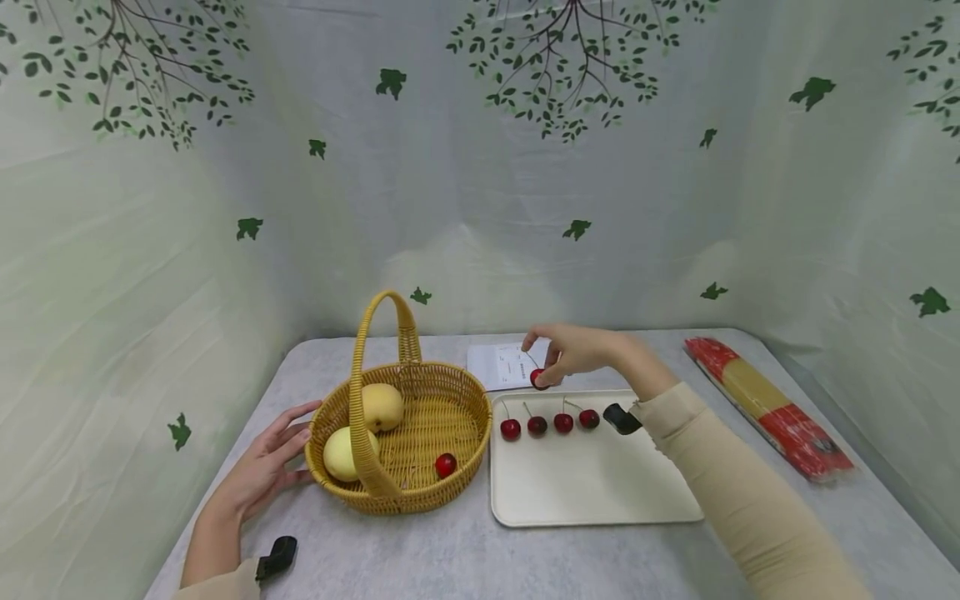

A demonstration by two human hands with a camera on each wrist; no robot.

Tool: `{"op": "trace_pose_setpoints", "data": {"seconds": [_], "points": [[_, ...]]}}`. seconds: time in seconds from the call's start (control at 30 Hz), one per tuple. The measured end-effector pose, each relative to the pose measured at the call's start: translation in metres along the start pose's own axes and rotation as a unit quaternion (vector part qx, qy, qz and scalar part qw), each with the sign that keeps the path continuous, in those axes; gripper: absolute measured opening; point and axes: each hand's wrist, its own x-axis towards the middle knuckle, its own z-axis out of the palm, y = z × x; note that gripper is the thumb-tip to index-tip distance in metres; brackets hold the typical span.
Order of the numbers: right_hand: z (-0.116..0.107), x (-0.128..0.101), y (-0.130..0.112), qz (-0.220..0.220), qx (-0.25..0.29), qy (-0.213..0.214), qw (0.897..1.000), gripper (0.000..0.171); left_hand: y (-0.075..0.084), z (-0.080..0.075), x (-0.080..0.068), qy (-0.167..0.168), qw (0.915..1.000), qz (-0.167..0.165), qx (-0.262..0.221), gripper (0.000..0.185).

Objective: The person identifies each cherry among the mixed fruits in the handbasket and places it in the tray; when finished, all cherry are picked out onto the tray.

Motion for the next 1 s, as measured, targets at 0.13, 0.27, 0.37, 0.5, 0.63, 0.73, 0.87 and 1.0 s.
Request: {"op": "trace_pose_setpoints", "data": {"seconds": [0.13, 0.27, 0.37, 0.5, 0.63, 0.73, 0.87, 1.0], "points": [[0.0, -0.009, 0.014, 0.026, 0.013, 0.015, 0.999, 0.059, 0.0, 0.0, 0.0, 0.005, 1.0, -0.004, 0.005, 0.055], [0.001, -0.018, 0.029, 0.036, 0.013, 0.026, 0.999, 0.06, 0.0, 0.0, 0.0, 0.008, 0.9999, -0.006, 0.007, 0.055], [0.002, -0.024, 0.042, 0.036, 0.014, 0.035, 0.999, 0.058, -0.001, 0.0, 0.0, 0.004, 1.0, -0.002, 0.005, 0.055], [0.004, -0.031, 0.06, 0.038, 0.023, 0.045, 0.998, 0.056, -0.001, 0.0, 0.0, 0.0, 1.0, 0.001, 0.0, 0.055], [0.007, -0.037, 0.075, 0.048, 0.036, 0.054, 0.997, 0.054, 0.0, 0.001, 0.0, 0.0, 1.0, -0.001, -0.002, 0.055], [0.01, -0.04, 0.086, 0.063, 0.038, 0.056, 0.996, 0.053, 0.0, 0.001, 0.0, 0.001, 1.0, -0.002, -0.004, 0.055], [0.015, -0.044, 0.101, 0.081, 0.04, 0.063, 0.994, 0.053, 0.0, 0.002, 0.0, 0.003, 1.0, -0.003, -0.002, 0.054], [0.021, -0.05, 0.112, 0.081, 0.061, 0.068, 0.993, 0.045, 0.0, 0.002, 0.0, 0.006, 1.0, -0.003, 0.001, 0.054]]}}
